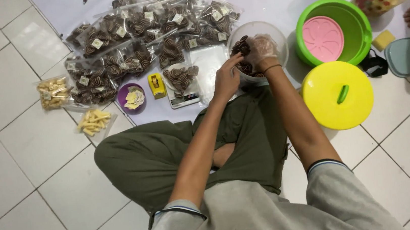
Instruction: Weighing chocolate cookies on a digital scale and placing them into small plastic bags for packaging.
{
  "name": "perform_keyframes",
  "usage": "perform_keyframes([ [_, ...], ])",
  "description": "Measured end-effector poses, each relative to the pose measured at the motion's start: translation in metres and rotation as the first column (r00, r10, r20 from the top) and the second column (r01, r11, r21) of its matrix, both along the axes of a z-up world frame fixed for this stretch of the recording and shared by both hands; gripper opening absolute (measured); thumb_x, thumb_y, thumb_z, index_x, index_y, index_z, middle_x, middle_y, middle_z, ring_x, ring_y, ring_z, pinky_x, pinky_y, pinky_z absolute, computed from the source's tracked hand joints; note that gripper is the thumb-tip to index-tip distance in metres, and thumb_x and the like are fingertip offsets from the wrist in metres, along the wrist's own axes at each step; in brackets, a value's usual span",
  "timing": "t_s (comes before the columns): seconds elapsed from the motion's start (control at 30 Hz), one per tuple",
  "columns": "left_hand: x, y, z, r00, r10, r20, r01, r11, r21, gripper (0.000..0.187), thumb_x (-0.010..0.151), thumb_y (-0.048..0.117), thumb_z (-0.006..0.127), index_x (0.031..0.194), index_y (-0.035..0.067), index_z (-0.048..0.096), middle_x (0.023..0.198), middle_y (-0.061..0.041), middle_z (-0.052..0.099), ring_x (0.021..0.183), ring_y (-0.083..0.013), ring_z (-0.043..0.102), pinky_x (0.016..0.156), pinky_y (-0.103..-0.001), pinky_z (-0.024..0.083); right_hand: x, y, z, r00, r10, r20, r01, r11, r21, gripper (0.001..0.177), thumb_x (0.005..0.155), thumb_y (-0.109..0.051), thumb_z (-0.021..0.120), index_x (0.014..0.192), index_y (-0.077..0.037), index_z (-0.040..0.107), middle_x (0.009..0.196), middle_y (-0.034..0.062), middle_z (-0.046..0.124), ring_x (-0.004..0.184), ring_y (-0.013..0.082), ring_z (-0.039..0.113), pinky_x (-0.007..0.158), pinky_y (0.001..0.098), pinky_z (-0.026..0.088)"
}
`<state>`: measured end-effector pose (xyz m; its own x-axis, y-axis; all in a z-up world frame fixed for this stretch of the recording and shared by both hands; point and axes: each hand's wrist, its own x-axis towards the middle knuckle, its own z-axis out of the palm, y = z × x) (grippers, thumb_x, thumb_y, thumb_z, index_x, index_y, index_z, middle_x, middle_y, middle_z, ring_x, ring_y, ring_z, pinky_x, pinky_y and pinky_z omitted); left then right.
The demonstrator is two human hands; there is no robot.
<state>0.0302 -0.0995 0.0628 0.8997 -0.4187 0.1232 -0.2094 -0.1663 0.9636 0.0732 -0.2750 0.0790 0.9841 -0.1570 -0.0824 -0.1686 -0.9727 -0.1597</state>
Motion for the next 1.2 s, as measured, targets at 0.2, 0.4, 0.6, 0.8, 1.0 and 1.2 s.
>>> perform_keyframes([
  [0.2,0.000,0.003,-0.008,1.000,-0.003,-0.020,0.002,0.998,-0.057,0.045,0.098,-0.013,0.044,0.133,0.004,0.066,0.149,-0.017,0.056,0.141,-0.0400,0.048,0.117,-0.050,0.044,0.019,-0.009,-0.042,0.989,0.145,-0.010,-0.144,0.969,-0.201,0.022,0.084,-0.009,0.068,0.103,-0.012,0.079,0.089,0.0133,0.074,0.098,0.0365,0.072,0.081,0.0448,0.062],
  [0.4,0.003,0.017,-0.036,0.989,0.085,-0.120,-0.116,0.953,-0.279,0.046,0.098,-0.008,0.048,0.133,0.013,0.070,0.135,-0.012,0.066,0.130,-0.0328,0.059,0.107,-0.041,0.052,0.007,-0.016,-0.047,0.997,0.074,-0.015,-0.075,0.970,-0.231,0.025,0.086,-0.022,0.064,0.105,-0.016,0.080,0.089,0.0116,0.073,0.100,0.0341,0.065,0.080,0.0459,0.059],
  [0.6,-0.008,0.095,-0.058,0.923,0.337,-0.184,-0.384,0.837,-0.390,0.033,0.099,-0.003,0.051,0.124,0.003,0.071,0.120,-0.021,0.070,0.115,-0.0310,0.067,0.098,-0.042,0.057,-0.024,-0.011,-0.019,0.983,-0.141,0.118,0.102,0.953,0.286,0.031,0.091,-0.032,0.063,0.101,-0.004,0.074,0.092,0.0245,0.073,0.097,0.0473,0.068,0.085,0.0585,0.056],
  [0.8,-0.025,0.181,-0.072,0.784,0.569,-0.250,-0.619,0.681,-0.391,0.028,0.099,-0.002,0.053,0.122,0.000,0.069,0.115,-0.019,0.070,0.104,-0.0246,0.070,0.093,-0.034,0.059,-0.025,0.041,0.017,0.928,-0.372,0.013,0.075,0.220,0.973,0.030,0.098,-0.032,0.074,0.117,-0.011,0.066,0.109,0.0106,0.067,0.103,0.0252,0.066,0.090,0.0382,0.057],
  [1.0,-0.028,0.217,-0.079,0.692,0.676,-0.254,-0.712,0.578,-0.399,0.028,0.099,-0.001,0.052,0.121,0.001,0.070,0.111,-0.016,0.072,0.101,-0.0200,0.072,0.090,-0.029,0.060,0.003,0.106,-0.012,0.944,-0.166,-0.287,0.268,-0.127,0.955,0.024,0.091,-0.039,0.074,0.105,-0.024,0.062,0.100,-0.0058,0.063,0.101,0.0170,0.068,0.090,0.0328,0.052],
  [1.2,-0.030,0.217,-0.084,0.696,0.664,-0.272,-0.716,0.615,-0.331,0.030,0.097,0.002,0.053,0.122,0.005,0.070,0.109,-0.013,0.073,0.099,-0.0196,0.072,0.089,-0.030,0.059,0.044,0.110,-0.084,0.997,-0.066,-0.044,0.079,0.866,0.495,0.041,0.088,-0.053,0.072,0.095,-0.012,0.077,0.088,0.0142,0.074,0.097,0.0367,0.071,0.080,0.0477,0.058],
])
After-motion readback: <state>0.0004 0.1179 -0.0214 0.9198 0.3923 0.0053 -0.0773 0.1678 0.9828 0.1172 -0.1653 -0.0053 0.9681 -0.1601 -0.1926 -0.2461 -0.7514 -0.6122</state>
